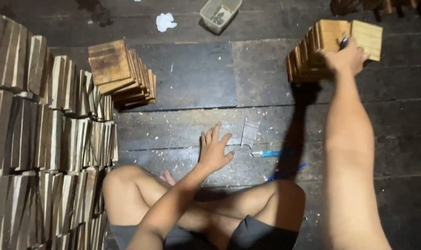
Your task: The person sits on the floor and repeatedly marks small wooden blocks with a blue pen. They pick up a block, draw lines on its surface, and place it into a stack, repeating this process for multiple blocks.
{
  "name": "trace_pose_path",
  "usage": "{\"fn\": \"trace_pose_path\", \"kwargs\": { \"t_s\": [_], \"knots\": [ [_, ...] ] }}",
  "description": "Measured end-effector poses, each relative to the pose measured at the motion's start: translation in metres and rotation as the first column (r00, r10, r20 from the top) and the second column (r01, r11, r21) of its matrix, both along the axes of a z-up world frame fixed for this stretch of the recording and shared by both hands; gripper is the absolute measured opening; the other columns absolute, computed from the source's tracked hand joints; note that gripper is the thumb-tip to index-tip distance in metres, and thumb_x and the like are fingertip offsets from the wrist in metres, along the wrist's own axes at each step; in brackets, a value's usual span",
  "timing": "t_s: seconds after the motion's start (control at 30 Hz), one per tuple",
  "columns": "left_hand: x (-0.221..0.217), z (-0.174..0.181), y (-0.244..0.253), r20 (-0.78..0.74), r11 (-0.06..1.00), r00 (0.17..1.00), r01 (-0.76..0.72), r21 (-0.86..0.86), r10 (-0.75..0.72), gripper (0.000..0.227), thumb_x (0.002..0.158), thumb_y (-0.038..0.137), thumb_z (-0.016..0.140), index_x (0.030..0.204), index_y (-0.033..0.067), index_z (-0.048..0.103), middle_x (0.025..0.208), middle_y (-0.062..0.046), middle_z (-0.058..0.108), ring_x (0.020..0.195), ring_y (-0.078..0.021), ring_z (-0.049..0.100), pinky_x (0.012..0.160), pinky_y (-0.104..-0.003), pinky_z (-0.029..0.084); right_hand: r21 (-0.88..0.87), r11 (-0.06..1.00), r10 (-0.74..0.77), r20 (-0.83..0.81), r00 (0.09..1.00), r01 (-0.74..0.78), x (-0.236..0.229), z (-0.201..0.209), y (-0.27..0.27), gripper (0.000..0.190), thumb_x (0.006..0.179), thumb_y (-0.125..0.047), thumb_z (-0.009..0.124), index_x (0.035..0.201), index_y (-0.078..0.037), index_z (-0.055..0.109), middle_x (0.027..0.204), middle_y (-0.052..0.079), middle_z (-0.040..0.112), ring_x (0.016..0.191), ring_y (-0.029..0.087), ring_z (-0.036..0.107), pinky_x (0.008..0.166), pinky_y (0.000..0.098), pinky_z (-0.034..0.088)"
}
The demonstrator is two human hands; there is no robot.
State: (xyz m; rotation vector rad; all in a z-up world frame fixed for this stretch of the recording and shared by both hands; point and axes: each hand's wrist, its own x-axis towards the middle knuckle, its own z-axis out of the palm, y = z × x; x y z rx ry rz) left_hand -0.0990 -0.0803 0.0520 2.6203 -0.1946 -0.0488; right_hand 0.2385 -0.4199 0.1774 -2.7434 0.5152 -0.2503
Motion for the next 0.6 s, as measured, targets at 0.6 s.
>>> {"fn": "trace_pose_path", "kwargs": {
  "t_s": [0.6],
  "knots": [
    [0.027,-0.111,0.090,-0.177,0.748,0.835,-0.546,-0.377,0.521,0.047,0.081,0.020,0.074,0.128,0.0204,0.066,0.125,-0.007,0.064,0.116,-0.0322,0.067,0.101,-0.045,0.053,0.192,0.954,0.260,-0.161,0.952,-0.228,-0.318,-0.215,0.298,0.085,0.060,-0.067,0.085,0.127,-0.024,0.053,0.126,0.006,0.048,0.124,0.032,0.049,0.088,0.0518,0.058]
  ]
}}
